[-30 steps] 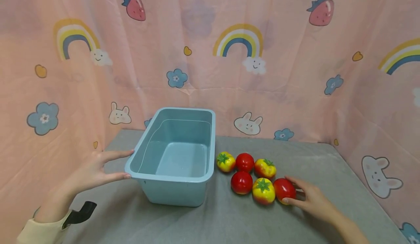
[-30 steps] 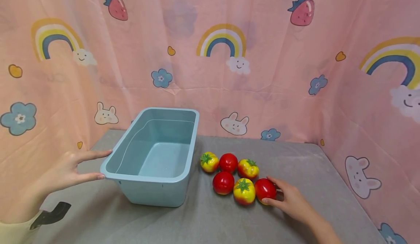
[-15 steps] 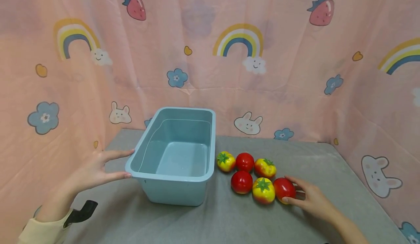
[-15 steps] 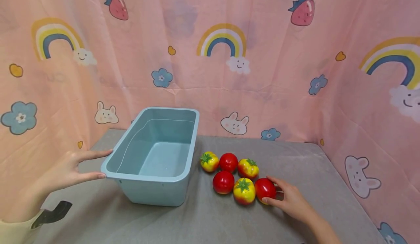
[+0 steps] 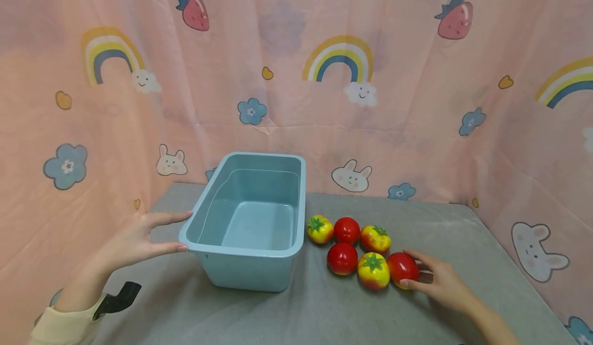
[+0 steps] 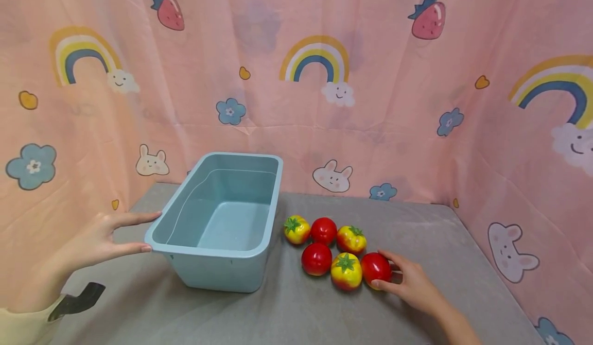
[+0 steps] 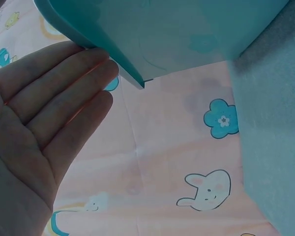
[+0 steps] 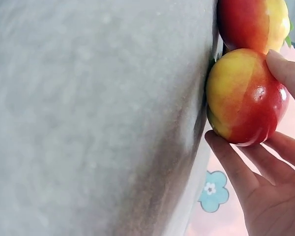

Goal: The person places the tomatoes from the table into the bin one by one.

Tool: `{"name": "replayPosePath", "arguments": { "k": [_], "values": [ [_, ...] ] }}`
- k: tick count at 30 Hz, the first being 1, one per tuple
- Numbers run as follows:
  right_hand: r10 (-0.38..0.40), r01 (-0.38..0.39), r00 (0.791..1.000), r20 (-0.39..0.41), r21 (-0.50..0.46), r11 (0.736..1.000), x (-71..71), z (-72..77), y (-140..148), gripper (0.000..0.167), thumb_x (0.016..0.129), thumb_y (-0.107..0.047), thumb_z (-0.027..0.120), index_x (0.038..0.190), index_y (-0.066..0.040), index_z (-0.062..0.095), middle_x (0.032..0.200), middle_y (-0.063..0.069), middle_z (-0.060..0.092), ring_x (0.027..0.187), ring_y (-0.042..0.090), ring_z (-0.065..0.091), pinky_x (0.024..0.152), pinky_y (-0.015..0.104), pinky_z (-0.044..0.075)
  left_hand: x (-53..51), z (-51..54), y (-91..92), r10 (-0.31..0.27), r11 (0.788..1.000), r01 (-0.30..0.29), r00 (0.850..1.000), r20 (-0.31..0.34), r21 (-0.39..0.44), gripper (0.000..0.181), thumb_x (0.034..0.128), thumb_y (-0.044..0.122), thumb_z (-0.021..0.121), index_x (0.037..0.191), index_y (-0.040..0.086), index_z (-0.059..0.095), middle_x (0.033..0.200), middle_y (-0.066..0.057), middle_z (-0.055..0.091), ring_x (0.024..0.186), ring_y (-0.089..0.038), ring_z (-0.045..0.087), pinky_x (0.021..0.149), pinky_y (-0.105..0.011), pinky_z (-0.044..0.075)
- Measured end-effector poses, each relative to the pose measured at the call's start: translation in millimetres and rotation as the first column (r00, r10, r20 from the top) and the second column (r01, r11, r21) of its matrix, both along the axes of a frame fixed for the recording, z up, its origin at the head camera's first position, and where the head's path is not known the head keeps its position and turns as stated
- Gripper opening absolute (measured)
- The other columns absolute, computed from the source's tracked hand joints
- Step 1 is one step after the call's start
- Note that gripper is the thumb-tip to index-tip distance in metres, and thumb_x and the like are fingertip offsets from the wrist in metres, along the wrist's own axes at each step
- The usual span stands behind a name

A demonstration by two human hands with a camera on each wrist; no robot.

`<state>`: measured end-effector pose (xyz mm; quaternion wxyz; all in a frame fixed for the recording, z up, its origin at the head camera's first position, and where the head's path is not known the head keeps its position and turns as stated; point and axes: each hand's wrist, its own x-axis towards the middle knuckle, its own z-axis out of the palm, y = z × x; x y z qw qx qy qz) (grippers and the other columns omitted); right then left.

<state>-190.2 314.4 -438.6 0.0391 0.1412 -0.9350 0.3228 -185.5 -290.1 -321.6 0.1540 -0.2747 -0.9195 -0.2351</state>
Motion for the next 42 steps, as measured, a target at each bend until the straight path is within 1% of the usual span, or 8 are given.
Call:
{"name": "replayPosePath", "arguments": {
  "k": [7, 10, 15, 22, 29, 35, 37, 42],
  "values": [
    [-0.04, 0.04, 0.998, 0.038, 0.007, 0.999, 0.1, 5.6, 2.9, 0.071, 0.077, -0.038, 0.078, 0.131, 0.0, 0.052, 0.125, 0.024, 0.058, 0.097, 0.03, 0.063, 0.076, 0.037, 0.056, -1.2, -0.9, -0.2, -0.004, 1.0, 0.004, 1.0, 0.014, 0.009, 0.058, 0.0734, 0.033, 0.081, 0.126, 0.014, 0.064, 0.12, -0.001, 0.067, 0.11, -0.014, 0.062, 0.085, -0.054, 0.049],
    [-0.053, 0.053, 0.998, 0.028, 0.015, 0.998, 0.4, 11.2, 3.6, 0.072, 0.077, -0.039, 0.077, 0.132, 0.0, 0.051, 0.125, 0.026, 0.057, 0.098, 0.032, 0.062, 0.076, 0.038, 0.056, -0.7, -0.6, 0.0, -0.002, 1.0, 0.002, 1.0, 0.016, 0.009, 0.058, 0.0734, 0.033, 0.081, 0.125, 0.015, 0.064, 0.12, -0.001, 0.067, 0.11, -0.012, 0.061, 0.086, -0.054, 0.049],
    [-0.064, 0.064, 0.998, -0.001, 0.027, 0.998, -0.3, 22.9, 3.9, 0.072, 0.077, -0.039, 0.077, 0.133, -0.001, 0.05, 0.126, 0.025, 0.056, 0.1, 0.034, 0.062, 0.077, 0.04, 0.056, 0.7, 0.9, 1.1, 0.013, 1.0, -0.013, 1.0, 0.011, -0.011, 0.058, 0.0734, 0.034, 0.081, 0.125, 0.016, 0.064, 0.119, 0.0, 0.067, 0.109, -0.011, 0.061, 0.084, -0.048, 0.05],
    [-0.02, 0.023, 0.996, -0.082, 0.03, 0.999, -1.2, 36.7, -1.4, 0.069, 0.077, -0.035, 0.078, 0.132, -0.003, 0.051, 0.125, 0.022, 0.058, 0.1, 0.036, 0.063, 0.075, 0.04, 0.057, 0.6, 0.7, -0.2, 0.05, 0.999, -0.049, 0.998, 0.044, -0.022, 0.058, 0.0742, 0.038, 0.08, 0.126, 0.018, 0.063, 0.121, 0.003, 0.066, 0.111, -0.009, 0.06, 0.088, -0.041, 0.049],
    [0.028, -0.024, 0.988, -0.152, 0.028, 0.999, -6.3, 47.8, -11.7, 0.07, 0.076, -0.036, 0.079, 0.131, -0.003, 0.052, 0.123, 0.019, 0.061, 0.099, 0.036, 0.064, 0.074, 0.04, 0.057, 1.8, 0.5, -0.3, 0.05, 0.999, -0.051, 0.995, 0.086, 0.01, 0.059, 0.0754, 0.037, 0.079, 0.128, 0.018, 0.062, 0.123, 0.001, 0.065, 0.114, -0.004, 0.056, 0.09, -0.053, 0.045],
    [0.049, -0.041, 0.981, -0.188, 0.048, 0.998, -11.3, 57.2, -21.0, 0.07, 0.076, -0.037, 0.079, 0.132, -0.004, 0.053, 0.124, 0.017, 0.06, 0.099, 0.032, 0.064, 0.075, 0.038, 0.057, 3.3, 0.7, 1.5, 0.053, 0.999, -0.053, 0.996, 0.074, 0.005, 0.058, 0.0756, 0.037, 0.079, 0.128, 0.018, 0.062, 0.122, 0.001, 0.066, 0.112, -0.016, 0.061, 0.089, -0.048, 0.048],
    [0.06, -0.05, 0.979, -0.197, 0.051, 0.997, -12.5, 60.6, -23.7, 0.07, 0.076, -0.036, 0.079, 0.132, -0.004, 0.053, 0.124, 0.016, 0.061, 0.099, 0.031, 0.064, 0.075, 0.038, 0.057, 2.9, -0.2, 1.2, 0.047, 0.999, -0.048, 0.996, 0.082, 0.013, 0.058, 0.0759, 0.036, 0.079, 0.128, 0.017, 0.061, 0.123, 0.0, 0.065, 0.113, -0.019, 0.061, 0.088, -0.05, 0.048],
    [0.098, -0.091, 0.974, -0.205, 0.044, 0.995, -15.8, 69.4, -31.3, 0.068, 0.077, -0.034, 0.079, 0.132, -0.004, 0.053, 0.122, 0.016, 0.062, 0.099, 0.031, 0.064, 0.075, 0.038, 0.057, 1.3, -2.0, -0.7, 0.052, 0.998, -0.054, 0.995, 0.087, 0.016, 0.059, 0.0755, 0.037, 0.079, 0.128, 0.017, 0.061, 0.123, 0.0, 0.065, 0.114, -0.017, 0.059, 0.089, -0.053, 0.047]
  ]
}}
